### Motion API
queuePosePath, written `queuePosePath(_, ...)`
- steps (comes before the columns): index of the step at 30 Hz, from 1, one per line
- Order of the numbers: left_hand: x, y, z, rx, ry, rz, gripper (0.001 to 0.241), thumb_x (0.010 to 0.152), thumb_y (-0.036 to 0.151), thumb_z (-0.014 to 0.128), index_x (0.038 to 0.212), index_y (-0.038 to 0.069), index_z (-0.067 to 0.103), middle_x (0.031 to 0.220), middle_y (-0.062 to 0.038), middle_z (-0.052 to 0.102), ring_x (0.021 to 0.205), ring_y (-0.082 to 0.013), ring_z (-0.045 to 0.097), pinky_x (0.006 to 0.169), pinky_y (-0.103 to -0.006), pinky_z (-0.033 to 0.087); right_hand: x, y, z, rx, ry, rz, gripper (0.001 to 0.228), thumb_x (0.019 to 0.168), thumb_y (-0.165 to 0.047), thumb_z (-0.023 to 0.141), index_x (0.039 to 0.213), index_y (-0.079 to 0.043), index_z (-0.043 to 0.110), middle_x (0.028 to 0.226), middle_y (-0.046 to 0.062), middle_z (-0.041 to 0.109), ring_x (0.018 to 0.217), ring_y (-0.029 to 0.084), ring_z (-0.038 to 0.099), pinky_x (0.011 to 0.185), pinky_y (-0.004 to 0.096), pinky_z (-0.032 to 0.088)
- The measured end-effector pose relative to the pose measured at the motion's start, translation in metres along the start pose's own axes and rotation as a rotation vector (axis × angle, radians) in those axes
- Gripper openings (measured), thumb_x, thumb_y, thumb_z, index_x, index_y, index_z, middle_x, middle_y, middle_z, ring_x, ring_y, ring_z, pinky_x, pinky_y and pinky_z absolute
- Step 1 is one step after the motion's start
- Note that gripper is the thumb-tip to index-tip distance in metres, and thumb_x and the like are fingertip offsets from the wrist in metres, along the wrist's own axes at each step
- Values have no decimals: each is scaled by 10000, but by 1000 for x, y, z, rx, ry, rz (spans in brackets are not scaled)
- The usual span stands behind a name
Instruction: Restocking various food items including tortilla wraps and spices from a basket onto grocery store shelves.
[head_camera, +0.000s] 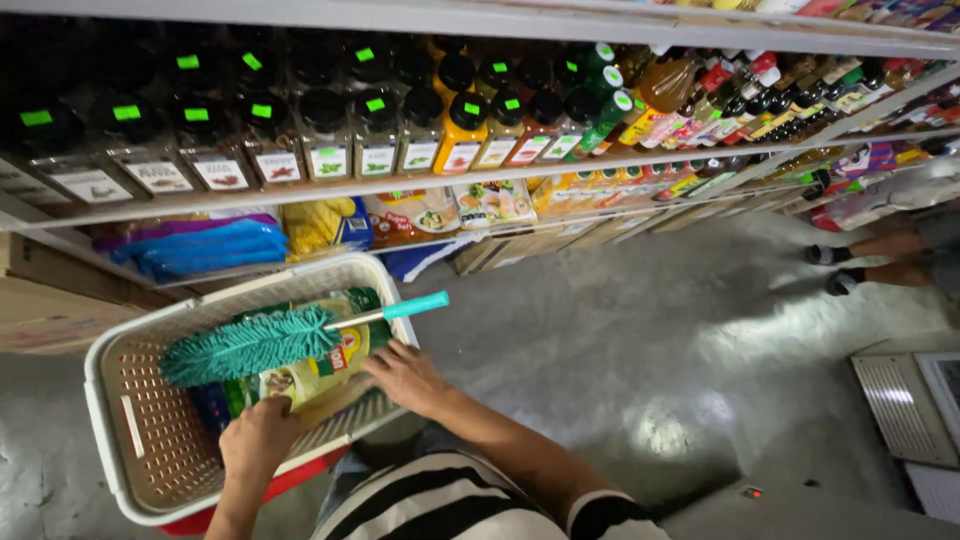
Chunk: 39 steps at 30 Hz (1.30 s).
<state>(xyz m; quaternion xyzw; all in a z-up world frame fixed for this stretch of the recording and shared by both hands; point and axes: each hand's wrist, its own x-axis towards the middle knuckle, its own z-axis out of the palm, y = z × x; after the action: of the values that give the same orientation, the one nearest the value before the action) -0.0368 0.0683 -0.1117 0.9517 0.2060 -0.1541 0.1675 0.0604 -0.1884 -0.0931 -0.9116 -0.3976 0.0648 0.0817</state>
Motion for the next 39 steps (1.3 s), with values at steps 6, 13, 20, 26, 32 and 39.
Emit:
queuePosePath(6, 8, 8, 13, 36, -10, 90, 200, 873, 320, 596, 912, 242, 776, 894, -133, 765, 866, -358, 756, 791, -484, 611, 16, -20, -35, 125, 191, -409, 456, 714, -376, 757, 1123, -182, 703, 1213, 127, 567, 1161, 335, 516, 999, 535, 429)
queuePosePath(13, 8, 9, 2, -23, -97, 122, 207, 836, 335, 615, 930, 239, 773, 882, -137, 771, 848, -368, 758, 775, -494, 612, 15, -10, 26, 108, 115, -375, 276, 778, -138, 668, 1050, -182, 685, 1126, 30, 606, 1195, 265, 552, 998, 450, 455)
queuePosePath(20, -24, 15, -109, 21, 87, 395, 656, 681, 573, 787, 1207, 234, 590, 993, -74, 772, 1031, -315, 700, 879, -481, 537, 9, -28, -38, 328, 188, -420, 131, 778, -110, 679, 895, -96, 622, 934, 37, 602, 1002, 246, 586, 934, 361, 514)
queuePosePath(26, -24, 9, -64, -142, 341, 677, 475, 683, 280, 805, 1138, 196, 701, 1043, -92, 760, 1018, -271, 712, 949, -403, 541, 6, -27, -87, 324, 229, -450, 60, 887, -78, 716, 926, -66, 672, 947, 28, 641, 953, 202, 599, 858, 332, 539)
queuePosePath(32, -56, 59, -133, -168, 414, 715, 262, 761, 152, 729, 1006, 228, 787, 876, -3, 780, 897, -183, 732, 835, -330, 560, -7, 22, -119, 685, 133, -343, 180, 900, -261, 741, 978, -104, 781, 913, 63, 764, 896, 222, 708, 790, 343, 569)
queuePosePath(39, -87, 102, -214, -26, 486, 900, 347, 664, 151, 689, 997, 203, 771, 1022, 11, 782, 986, -221, 711, 886, -368, 542, -36, 46, -15, 2205, -732, 387, 929, 961, -778, 447, 1265, 85, 605, 1034, 277, 732, 843, 350, 754, 685, 457, 640)
